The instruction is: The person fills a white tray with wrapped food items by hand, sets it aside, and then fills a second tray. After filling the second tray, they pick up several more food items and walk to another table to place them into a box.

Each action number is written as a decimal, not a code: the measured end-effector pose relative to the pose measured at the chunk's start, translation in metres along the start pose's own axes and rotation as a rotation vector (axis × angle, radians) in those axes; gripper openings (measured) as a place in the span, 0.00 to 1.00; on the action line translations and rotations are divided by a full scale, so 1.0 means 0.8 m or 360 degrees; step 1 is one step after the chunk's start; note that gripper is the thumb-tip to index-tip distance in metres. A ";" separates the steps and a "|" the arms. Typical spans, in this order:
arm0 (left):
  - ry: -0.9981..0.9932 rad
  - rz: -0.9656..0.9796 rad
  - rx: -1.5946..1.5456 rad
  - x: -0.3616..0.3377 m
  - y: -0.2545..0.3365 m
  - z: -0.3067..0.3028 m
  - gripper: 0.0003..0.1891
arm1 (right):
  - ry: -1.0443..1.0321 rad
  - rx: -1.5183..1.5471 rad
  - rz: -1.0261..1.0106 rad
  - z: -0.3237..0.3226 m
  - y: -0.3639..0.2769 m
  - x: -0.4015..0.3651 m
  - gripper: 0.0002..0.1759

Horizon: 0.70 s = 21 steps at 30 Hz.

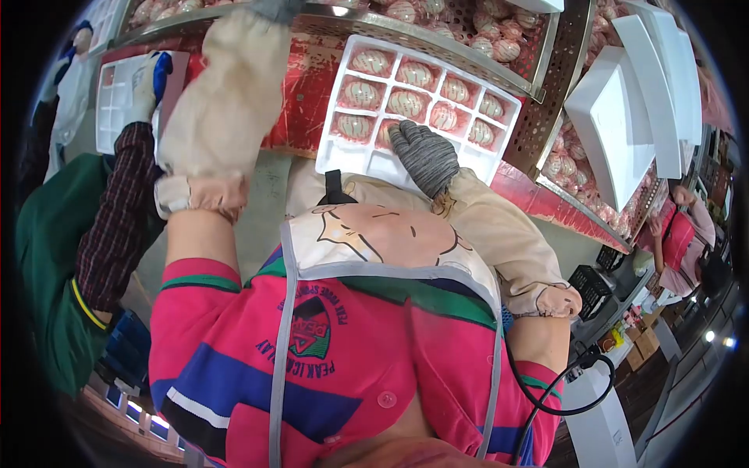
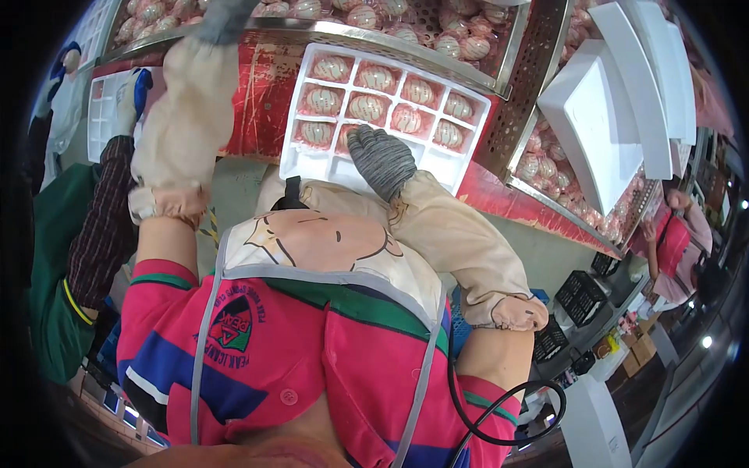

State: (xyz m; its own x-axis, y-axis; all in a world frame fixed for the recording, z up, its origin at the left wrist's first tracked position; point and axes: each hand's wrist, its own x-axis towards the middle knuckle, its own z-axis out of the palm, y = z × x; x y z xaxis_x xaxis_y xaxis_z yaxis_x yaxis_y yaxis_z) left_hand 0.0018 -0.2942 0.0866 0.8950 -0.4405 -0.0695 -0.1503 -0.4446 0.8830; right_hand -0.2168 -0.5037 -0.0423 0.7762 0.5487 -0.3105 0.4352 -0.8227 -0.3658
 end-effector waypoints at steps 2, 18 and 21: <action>0.0076 -0.0218 -0.0773 -0.040 -0.033 0.029 0.31 | -0.0089 0.0098 0.0073 -0.009 -0.008 0.011 0.20; -0.0913 0.0095 0.0559 -0.248 -0.107 0.127 0.26 | 0.0200 -0.0373 -0.0264 0.030 0.019 0.011 0.13; -0.0787 0.0326 0.0902 -0.247 -0.107 0.135 0.24 | 0.0105 -0.0318 -0.0210 0.021 0.015 0.009 0.12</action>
State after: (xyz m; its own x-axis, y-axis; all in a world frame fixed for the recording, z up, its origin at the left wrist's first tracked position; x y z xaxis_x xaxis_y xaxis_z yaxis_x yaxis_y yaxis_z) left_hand -0.2076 -0.2534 -0.0256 0.5548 -0.7944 -0.2472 -0.6033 -0.5887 0.5380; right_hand -0.2138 -0.5070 -0.0636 0.7318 0.6480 -0.2110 0.6114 -0.7610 -0.2169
